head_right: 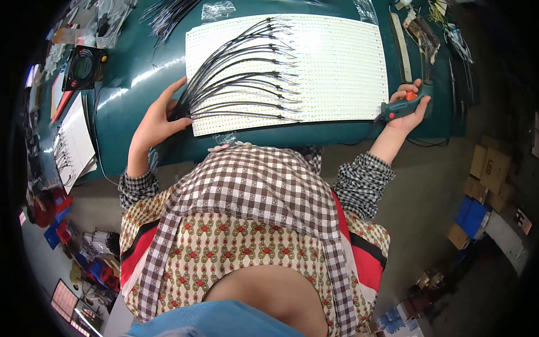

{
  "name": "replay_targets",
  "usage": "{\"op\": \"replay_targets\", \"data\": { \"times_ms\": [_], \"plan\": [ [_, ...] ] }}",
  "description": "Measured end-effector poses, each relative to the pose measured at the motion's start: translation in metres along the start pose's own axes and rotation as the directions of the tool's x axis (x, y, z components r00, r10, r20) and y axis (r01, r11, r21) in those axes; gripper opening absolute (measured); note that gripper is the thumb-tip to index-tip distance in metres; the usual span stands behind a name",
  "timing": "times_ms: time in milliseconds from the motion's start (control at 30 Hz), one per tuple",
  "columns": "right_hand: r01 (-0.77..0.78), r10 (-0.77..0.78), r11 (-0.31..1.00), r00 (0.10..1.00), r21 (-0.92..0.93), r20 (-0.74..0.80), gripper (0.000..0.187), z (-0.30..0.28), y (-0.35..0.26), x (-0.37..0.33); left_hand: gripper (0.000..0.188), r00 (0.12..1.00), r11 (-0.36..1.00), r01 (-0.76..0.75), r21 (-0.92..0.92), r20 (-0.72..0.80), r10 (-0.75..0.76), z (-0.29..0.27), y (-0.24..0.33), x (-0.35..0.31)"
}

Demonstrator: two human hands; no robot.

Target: The person solders individual wires onto an LED board using a soldering iron.

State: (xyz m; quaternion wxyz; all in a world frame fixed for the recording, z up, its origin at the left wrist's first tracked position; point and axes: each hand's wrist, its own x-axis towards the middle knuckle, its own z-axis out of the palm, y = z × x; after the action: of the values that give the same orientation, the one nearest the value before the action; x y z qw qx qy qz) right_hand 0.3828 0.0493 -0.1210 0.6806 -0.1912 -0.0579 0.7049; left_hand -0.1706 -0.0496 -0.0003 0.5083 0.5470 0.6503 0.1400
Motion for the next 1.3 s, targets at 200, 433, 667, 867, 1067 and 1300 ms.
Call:
{"op": "replay_targets", "data": {
  "times_ms": [200, 433, 667, 867, 1067, 1300],
  "plan": [
    [-0.020, 0.020, 1.000, 0.999, 0.007, -0.027, 0.053, -0.004, 0.001, -0.002, 0.058, 0.981, 0.990, -0.073, 0.116, -0.172, 0.093, -0.020, 0.039, -0.017],
    [-0.022, 0.022, 1.000, 1.000, 0.001, -0.015, 0.053, -0.003, 0.003, 0.000, 0.047, 0.994, 0.958, 0.069, 0.277, -0.096, -0.044, -0.073, -0.038, -0.036],
    [-0.032, 0.032, 0.999, 0.999, 0.014, -0.004, 0.054, 0.000, 0.006, -0.002, 0.051, 0.925, 0.876, 0.370, 0.308, -0.207, -0.318, -0.079, -0.058, -0.059],
    [-0.024, 0.024, 1.000, 0.999, 0.009, -0.028, 0.056, -0.002, 0.004, -0.002, 0.099, 0.913, 0.853, -0.230, 0.469, -0.199, 0.356, -0.033, 0.018, 0.002],
    [-0.028, 0.028, 0.998, 1.000, 0.061, -0.007, 0.057, 0.007, 0.009, -0.002, 0.119, 0.991, 0.917, -0.091, 0.388, -0.059, 0.124, -0.021, 0.010, 0.033],
    [-0.004, 0.004, 0.999, 1.000, 0.038, 0.009, 0.059, 0.018, 0.011, -0.007, 0.109, 1.000, 0.996, 0.001, 0.090, 0.001, -0.002, -0.026, 0.006, 0.028]
  ]
}}
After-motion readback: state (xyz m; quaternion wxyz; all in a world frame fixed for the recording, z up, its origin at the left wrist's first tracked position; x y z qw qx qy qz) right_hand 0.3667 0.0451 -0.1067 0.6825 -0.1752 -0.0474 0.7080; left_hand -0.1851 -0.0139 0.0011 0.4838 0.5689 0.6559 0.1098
